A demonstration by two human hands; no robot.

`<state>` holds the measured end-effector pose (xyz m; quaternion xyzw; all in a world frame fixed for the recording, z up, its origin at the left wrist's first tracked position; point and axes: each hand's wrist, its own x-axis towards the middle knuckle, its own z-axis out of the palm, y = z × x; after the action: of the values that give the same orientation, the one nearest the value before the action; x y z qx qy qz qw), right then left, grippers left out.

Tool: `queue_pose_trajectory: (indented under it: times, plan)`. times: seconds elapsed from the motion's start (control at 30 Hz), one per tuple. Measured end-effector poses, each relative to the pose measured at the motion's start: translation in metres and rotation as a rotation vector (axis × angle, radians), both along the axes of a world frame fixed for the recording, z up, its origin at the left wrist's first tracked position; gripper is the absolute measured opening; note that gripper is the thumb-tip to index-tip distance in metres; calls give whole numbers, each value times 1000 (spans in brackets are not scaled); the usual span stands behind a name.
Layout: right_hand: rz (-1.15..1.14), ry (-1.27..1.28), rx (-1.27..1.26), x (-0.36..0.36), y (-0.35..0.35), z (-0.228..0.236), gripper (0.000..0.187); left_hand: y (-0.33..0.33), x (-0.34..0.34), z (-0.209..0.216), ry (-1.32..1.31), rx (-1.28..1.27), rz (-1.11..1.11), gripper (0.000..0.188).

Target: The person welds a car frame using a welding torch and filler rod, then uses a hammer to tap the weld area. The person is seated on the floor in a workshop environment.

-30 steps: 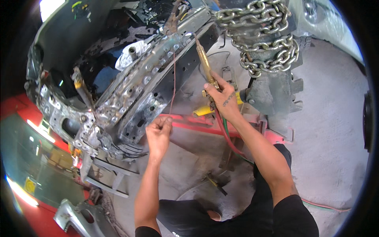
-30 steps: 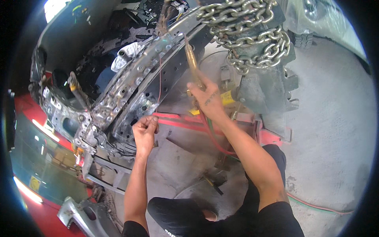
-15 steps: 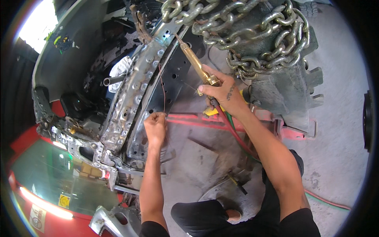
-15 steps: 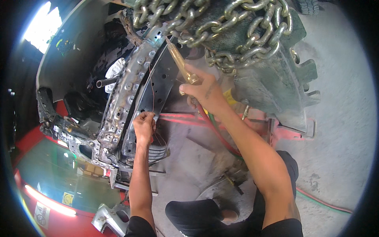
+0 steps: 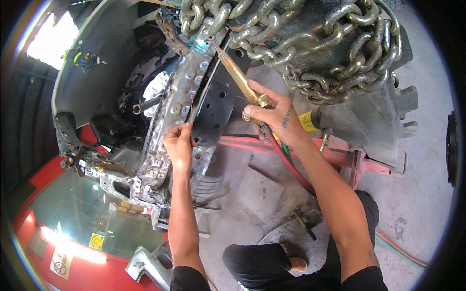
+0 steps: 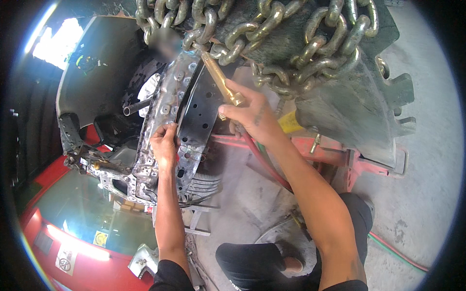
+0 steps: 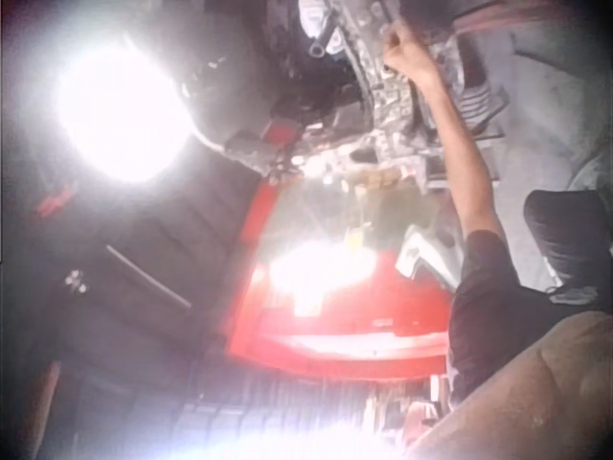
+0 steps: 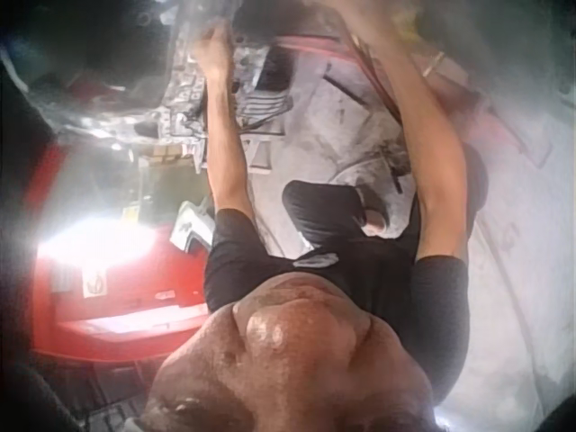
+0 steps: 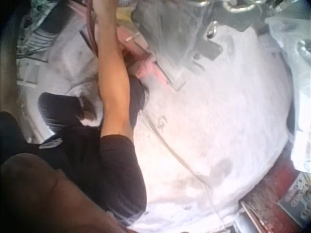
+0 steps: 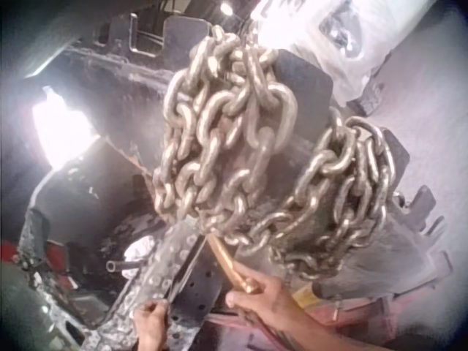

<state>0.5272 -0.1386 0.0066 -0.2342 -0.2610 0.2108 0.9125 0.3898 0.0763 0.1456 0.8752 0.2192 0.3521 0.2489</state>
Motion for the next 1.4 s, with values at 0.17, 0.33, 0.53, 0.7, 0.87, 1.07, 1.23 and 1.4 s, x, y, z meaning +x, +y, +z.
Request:
queue_pose_trajectory:
  times: [0.17, 0.33, 0.53, 0.7, 0.87, 1.07, 1.23, 1.4]
  plan:
    - [41, 2, -24, 5, 5, 0, 62, 17, 21, 1, -82, -4, -51, 18]
    - [63, 36, 15, 9, 5, 3, 62, 4, 39, -7, -139, 173, -45, 18]
    - [90, 22, 15, 11, 4, 2, 62, -19, 52, -14, -135, 451, 32, 20]
    - [76, 8, 62, 13, 10, -2, 61, -19, 60, -13, -131, 640, 47, 19]
    - [115, 37, 53, 12, 5, 1, 61, -17, 69, -12, -143, 785, 64, 19]
    - [113, 32, 70, 12, 6, -1, 62, -17, 76, -13, -156, 750, 50, 18]
    - [113, 38, 77, 12, 5, -1, 62, -20, 76, -16, -165, 722, 62, 18]
    - [119, 40, 85, 12, 4, -3, 62, -11, 74, -18, -162, 717, 66, 17]
